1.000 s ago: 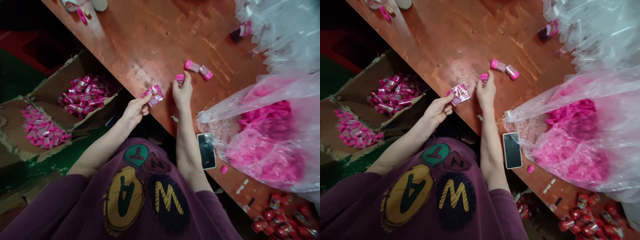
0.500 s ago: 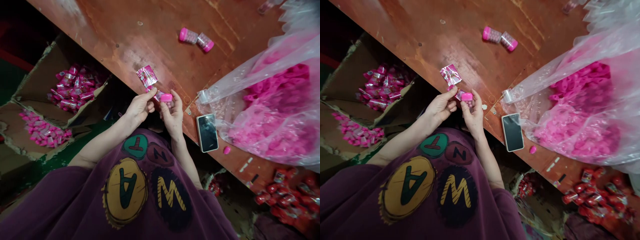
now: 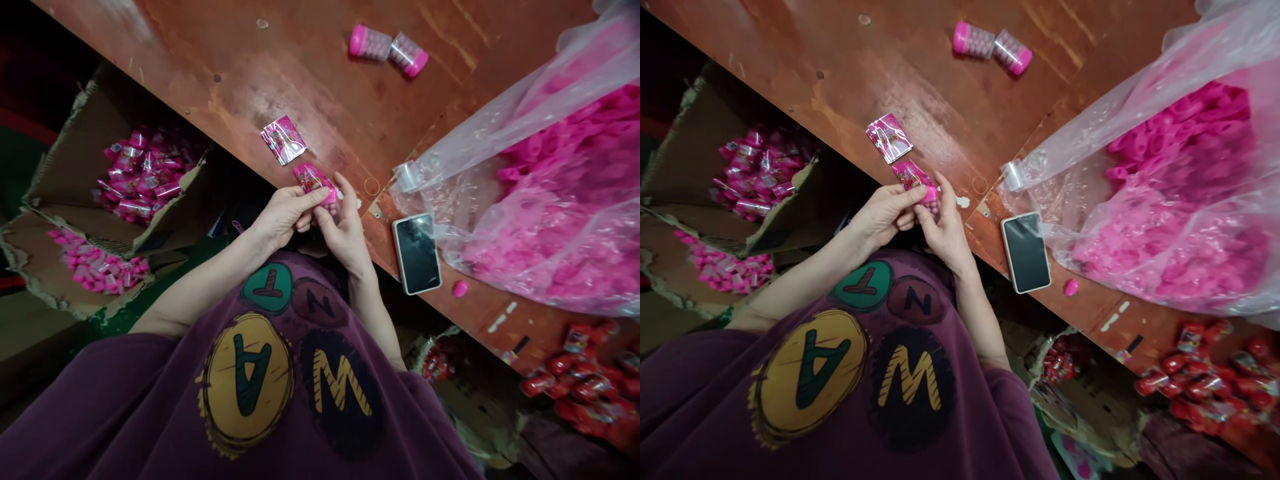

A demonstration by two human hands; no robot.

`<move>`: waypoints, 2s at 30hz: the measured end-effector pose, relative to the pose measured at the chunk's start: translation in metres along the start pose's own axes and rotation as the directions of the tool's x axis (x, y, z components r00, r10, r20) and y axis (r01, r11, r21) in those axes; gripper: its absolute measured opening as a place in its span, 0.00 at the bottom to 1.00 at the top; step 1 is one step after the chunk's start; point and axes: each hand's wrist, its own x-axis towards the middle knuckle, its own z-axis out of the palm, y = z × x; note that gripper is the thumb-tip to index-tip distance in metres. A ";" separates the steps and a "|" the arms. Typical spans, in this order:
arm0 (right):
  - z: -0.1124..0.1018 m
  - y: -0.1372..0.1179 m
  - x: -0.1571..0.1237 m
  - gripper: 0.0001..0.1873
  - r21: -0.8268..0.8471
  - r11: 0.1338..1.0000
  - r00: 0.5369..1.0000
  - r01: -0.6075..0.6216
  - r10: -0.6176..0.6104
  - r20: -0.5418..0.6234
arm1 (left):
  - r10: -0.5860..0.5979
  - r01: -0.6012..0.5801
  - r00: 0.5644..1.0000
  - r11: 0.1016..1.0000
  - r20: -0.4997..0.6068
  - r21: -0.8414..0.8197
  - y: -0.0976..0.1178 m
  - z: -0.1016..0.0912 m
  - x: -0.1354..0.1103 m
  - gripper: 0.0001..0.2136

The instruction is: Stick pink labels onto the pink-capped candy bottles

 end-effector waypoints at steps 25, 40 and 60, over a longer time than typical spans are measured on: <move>-0.004 0.010 -0.027 0.39 0.388 0.892 0.972 -0.232 0.201 0.119 | -0.116 0.115 0.993 0.991 0.021 0.065 -0.007 -0.001 -0.002 0.15; 0.003 0.002 -0.030 0.39 0.626 0.709 0.943 -0.325 0.291 0.159 | -0.131 0.125 0.988 0.989 0.083 0.074 -0.016 0.001 -0.008 0.20; 0.020 0.006 -0.041 0.33 0.352 0.921 0.975 -0.169 0.209 -0.078 | -0.118 0.118 0.993 0.993 0.019 0.016 -0.029 0.000 -0.011 0.22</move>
